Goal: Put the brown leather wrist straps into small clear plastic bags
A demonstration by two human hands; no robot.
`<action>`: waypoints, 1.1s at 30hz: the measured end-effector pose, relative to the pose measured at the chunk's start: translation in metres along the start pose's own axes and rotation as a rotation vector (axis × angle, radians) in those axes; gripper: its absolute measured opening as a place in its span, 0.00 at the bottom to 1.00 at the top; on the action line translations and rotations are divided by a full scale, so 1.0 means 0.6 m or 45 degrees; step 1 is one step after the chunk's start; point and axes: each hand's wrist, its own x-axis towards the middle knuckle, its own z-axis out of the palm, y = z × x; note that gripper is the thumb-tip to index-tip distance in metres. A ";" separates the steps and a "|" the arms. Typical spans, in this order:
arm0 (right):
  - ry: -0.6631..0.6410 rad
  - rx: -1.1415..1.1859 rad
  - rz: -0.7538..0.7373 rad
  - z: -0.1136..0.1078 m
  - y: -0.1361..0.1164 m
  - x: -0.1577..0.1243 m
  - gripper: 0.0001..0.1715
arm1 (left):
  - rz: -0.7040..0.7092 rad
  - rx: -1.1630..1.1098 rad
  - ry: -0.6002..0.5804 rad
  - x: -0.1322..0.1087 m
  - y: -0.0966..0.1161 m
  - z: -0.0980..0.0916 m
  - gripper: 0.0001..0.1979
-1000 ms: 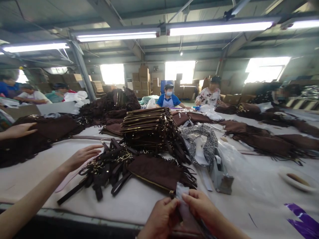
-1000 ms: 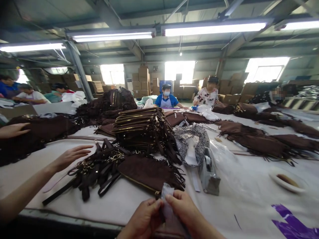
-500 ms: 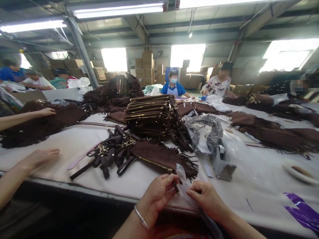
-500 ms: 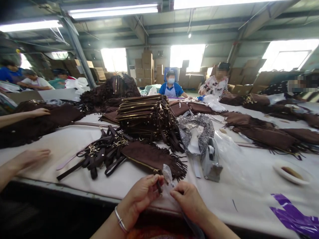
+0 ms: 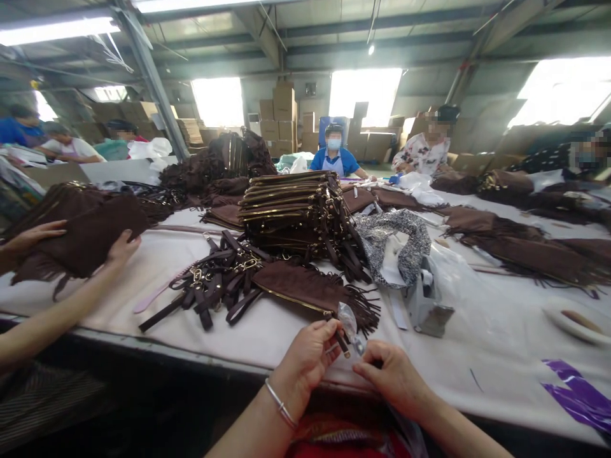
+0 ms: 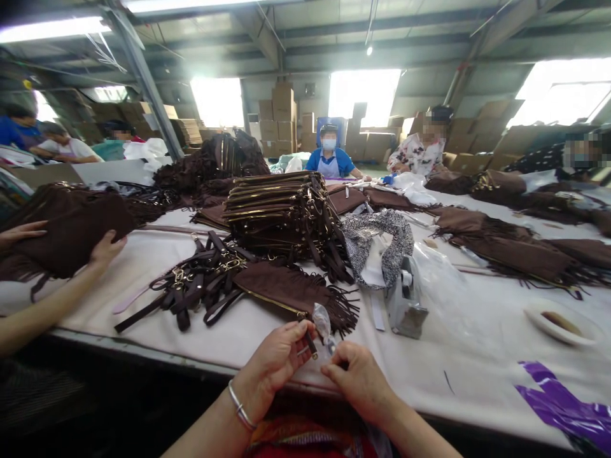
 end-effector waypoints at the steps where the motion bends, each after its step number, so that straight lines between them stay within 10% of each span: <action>1: 0.004 -0.003 -0.002 0.001 0.001 0.000 0.12 | 0.004 0.000 0.000 0.001 0.000 -0.001 0.07; 33: -0.056 0.624 0.338 0.021 0.011 0.009 0.19 | 0.024 0.000 0.026 0.000 -0.019 -0.003 0.11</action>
